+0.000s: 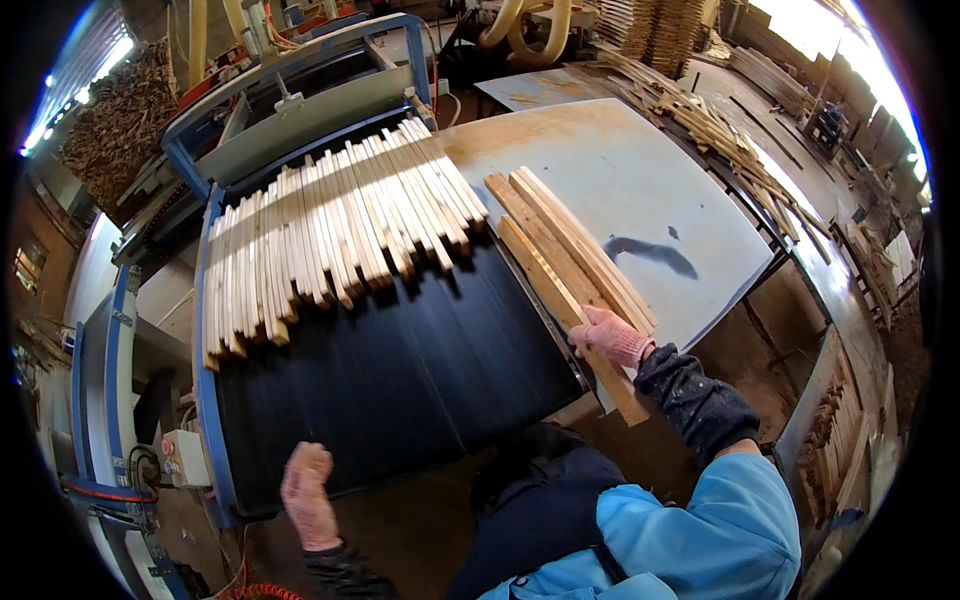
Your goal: The person gathers and stacks thin wooden slats on a metal workbench in a workshop. They repeatedly pick up bundles of wood, align them, and place them into neat piles, occasionally moving between different sections of the table.
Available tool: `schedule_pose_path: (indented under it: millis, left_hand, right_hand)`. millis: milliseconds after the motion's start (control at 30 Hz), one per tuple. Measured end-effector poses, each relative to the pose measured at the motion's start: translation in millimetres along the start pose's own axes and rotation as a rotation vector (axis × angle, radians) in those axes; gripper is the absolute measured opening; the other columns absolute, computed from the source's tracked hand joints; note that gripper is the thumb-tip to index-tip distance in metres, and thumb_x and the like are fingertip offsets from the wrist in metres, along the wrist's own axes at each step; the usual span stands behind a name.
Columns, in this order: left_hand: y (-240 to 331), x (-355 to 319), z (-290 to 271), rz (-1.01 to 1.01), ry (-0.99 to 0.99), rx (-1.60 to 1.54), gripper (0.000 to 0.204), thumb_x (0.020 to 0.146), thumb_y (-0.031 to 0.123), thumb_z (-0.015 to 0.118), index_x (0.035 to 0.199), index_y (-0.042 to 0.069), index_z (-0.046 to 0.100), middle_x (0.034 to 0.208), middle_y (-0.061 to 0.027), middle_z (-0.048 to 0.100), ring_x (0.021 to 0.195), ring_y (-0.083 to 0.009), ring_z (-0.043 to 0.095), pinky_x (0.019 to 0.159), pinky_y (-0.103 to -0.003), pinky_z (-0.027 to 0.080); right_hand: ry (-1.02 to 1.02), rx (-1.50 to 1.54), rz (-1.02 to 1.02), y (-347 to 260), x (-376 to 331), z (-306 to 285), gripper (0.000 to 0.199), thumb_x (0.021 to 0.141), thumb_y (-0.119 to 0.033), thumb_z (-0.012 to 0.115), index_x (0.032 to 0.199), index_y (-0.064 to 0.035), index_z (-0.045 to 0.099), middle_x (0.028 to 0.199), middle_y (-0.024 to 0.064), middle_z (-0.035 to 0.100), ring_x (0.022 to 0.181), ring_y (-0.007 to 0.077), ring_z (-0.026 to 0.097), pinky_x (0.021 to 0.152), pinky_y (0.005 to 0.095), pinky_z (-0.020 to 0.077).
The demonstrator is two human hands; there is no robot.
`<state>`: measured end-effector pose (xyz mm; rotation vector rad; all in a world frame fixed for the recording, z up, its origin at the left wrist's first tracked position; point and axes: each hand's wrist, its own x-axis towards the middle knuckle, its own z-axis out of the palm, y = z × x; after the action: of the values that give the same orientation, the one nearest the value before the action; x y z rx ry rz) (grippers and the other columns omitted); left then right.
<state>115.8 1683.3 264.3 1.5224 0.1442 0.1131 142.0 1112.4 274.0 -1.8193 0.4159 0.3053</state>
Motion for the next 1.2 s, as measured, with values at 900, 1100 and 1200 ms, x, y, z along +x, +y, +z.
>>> schedule_pose_path:
  millis: [900, 1100, 1200]
  left_hand:
    - [-173.9, -148.3, 326.7, -0.551, -1.225, 0.454, 0.043, 0.099, 0.012, 0.068, 0.137, -0.007, 0.066, 0.133, -0.0124, 0.073, 0.123, -0.0175, 0.066, 0.105, -0.029, 0.051]
    - [-457.1, -68.5, 301.6, 0.793, -1.341, 0.912, 0.023, 0.094, 0.020, 0.062, 0.083, 0.000, 0.063, 0.083, -0.0093, 0.068, 0.082, -0.0259, 0.062, 0.076, -0.044, 0.049]
    - [-437.0, -101.0, 347.2, -0.176, -1.316, 1.140, 0.022, 0.094, 0.020, 0.061, 0.081, 0.002, 0.061, 0.080, -0.0082, 0.064, 0.078, -0.0256, 0.059, 0.072, -0.044, 0.047]
  right_hand:
    - [0.101, 1.165, -0.120, 199.1, -234.4, -105.7, 0.058, 0.099, -0.023, 0.070, 0.152, -0.0074, 0.053, 0.125, 0.0152, 0.071, 0.097, 0.0208, 0.071, 0.085, 0.0363, 0.0606]
    - [0.472, 1.047, -0.128, 302.6, -237.2, -129.4, 0.046, 0.099, -0.029, 0.071, 0.135, -0.0025, 0.060, 0.113, 0.0101, 0.069, 0.091, 0.0186, 0.070, 0.083, 0.0348, 0.0587]
    - [0.650, 0.964, -0.061, 366.9, -270.6, -160.3, 0.048, 0.100, -0.030, 0.069, 0.137, -0.0021, 0.061, 0.117, 0.0096, 0.071, 0.093, 0.0166, 0.071, 0.086, 0.0332, 0.0584]
